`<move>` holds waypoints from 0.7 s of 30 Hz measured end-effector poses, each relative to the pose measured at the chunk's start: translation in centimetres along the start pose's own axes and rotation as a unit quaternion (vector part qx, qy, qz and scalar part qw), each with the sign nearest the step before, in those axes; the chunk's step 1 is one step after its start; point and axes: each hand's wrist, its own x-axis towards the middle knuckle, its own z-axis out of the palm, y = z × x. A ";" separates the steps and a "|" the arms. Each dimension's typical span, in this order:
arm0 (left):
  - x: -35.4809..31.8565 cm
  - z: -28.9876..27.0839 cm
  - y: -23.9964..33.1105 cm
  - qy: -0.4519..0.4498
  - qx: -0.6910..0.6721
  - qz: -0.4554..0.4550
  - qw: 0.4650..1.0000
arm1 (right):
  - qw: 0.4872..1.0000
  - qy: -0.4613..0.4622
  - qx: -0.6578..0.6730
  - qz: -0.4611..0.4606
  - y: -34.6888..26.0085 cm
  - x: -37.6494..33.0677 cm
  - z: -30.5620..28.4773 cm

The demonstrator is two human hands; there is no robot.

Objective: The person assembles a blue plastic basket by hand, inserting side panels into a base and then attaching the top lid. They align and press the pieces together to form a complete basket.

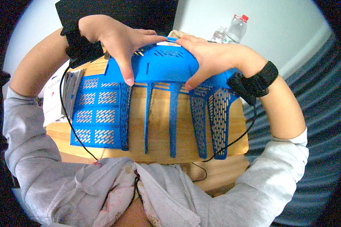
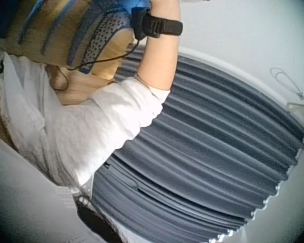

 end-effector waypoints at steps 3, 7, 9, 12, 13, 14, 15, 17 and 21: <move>0.0 0.2 -0.1 0.012 0.003 0.002 1.000 | 1.000 0.015 -0.002 0.000 0.1 0.0 0.1; 0.2 0.2 -0.3 0.019 -0.008 0.022 1.000 | 1.000 0.013 0.026 -0.001 0.2 0.0 0.1; 0.3 0.3 -0.3 0.028 -0.013 0.029 0.999 | 1.000 0.005 0.028 0.005 0.2 0.0 0.0; 0.3 0.3 -0.4 0.030 -0.022 0.036 0.999 | 0.999 0.010 0.035 0.007 0.2 0.0 0.1; 0.3 0.3 -0.4 0.030 -0.017 0.038 0.999 | 0.999 0.013 0.049 0.004 0.2 -0.1 0.1; 0.3 0.3 -0.4 0.030 -0.013 0.041 0.999 | 0.999 0.014 0.049 0.008 0.2 -0.1 0.1; 0.2 0.4 -0.4 0.037 -0.020 0.042 0.998 | 0.999 0.017 0.037 0.015 0.2 -0.1 0.1; 0.2 0.5 -0.5 0.050 -0.036 0.041 0.997 | 0.998 0.017 0.053 0.013 0.2 -0.1 0.1; 0.2 0.6 -0.9 0.048 -0.040 0.058 0.996 | 0.999 0.005 0.027 0.029 0.1 0.2 0.0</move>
